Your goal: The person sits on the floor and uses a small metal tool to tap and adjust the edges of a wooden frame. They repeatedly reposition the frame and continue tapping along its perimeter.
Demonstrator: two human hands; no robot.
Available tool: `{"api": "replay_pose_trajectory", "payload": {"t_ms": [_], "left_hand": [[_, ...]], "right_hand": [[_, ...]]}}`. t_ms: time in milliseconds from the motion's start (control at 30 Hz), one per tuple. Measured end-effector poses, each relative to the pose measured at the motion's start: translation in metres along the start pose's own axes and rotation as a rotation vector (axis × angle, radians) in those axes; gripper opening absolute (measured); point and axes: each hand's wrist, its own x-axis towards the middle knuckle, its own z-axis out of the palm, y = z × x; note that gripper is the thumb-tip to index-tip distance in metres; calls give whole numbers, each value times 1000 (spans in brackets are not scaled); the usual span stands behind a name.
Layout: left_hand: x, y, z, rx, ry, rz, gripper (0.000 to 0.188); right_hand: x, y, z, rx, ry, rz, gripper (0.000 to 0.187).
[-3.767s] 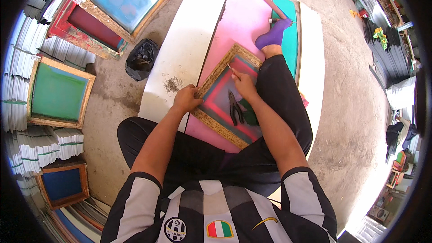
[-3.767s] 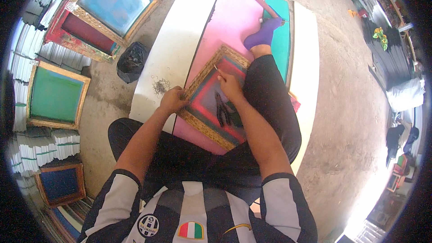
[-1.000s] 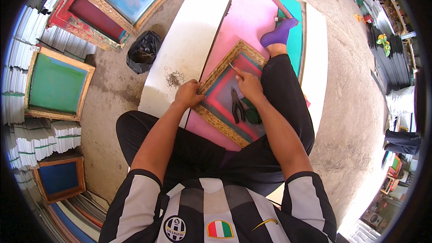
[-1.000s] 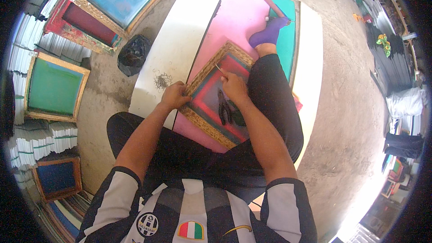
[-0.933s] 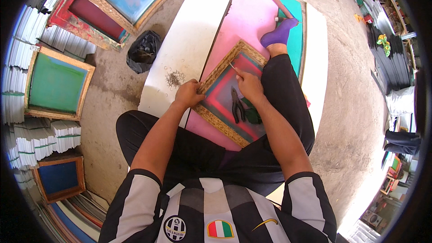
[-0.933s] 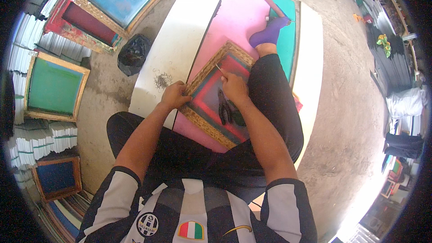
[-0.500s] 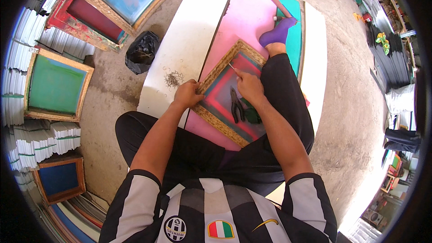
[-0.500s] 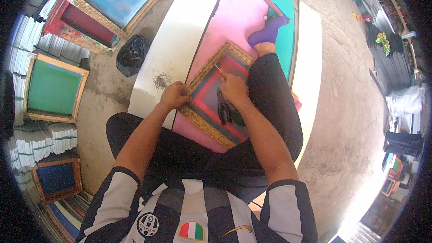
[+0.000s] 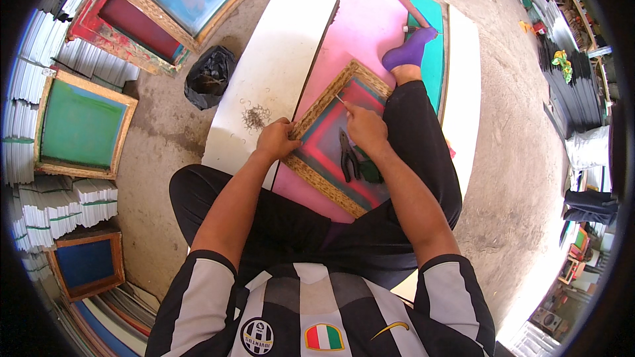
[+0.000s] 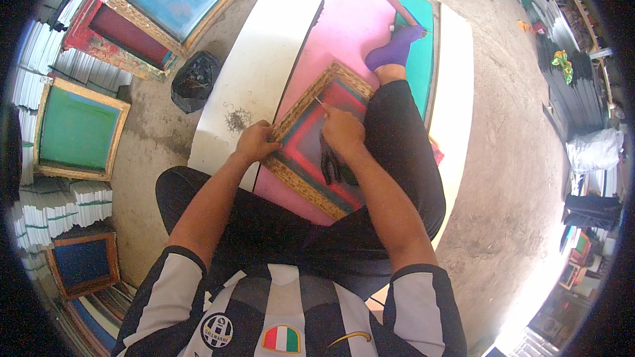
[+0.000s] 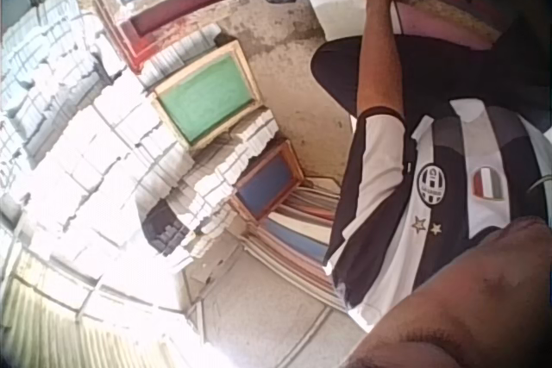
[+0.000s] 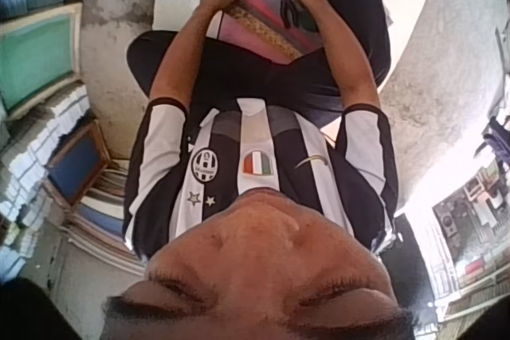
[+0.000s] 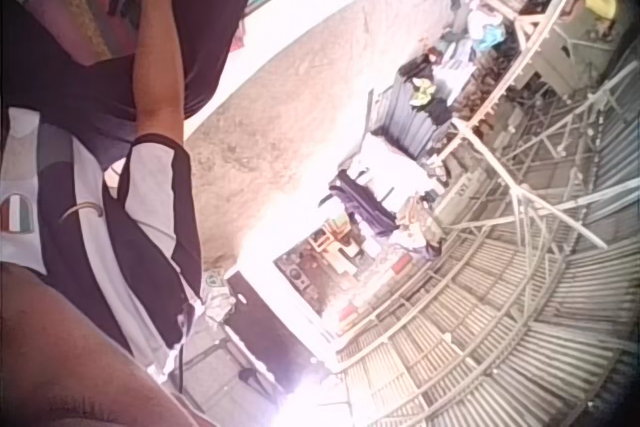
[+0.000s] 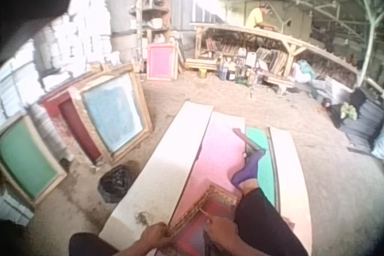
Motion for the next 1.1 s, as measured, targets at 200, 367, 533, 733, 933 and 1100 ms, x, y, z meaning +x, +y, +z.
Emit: {"api": "replay_pose_trajectory", "payload": {"t_ms": [200,367,533,733,933,1100], "left_hand": [[0,-1,1,14,3,17,61],[0,-3,3,-7,48,72,51],[0,-3,4,15,52,55,55],[-3,-5,-1,-9,27,42,53],[7,9,-4,29,18,85,55],[-3,-5,1,25,66,73,55]], "right_hand": [[-2,-7,-5,-54,-21,-8,40],[7,-13,2,-204,-103,-34,42],[3,-4,16,51,-2,-20,40],[-5,-1,16,-238,-27,-103,39],[31,72,87,610,184,-229,42],[0,20,30,-33,-18,-70,38]]}}
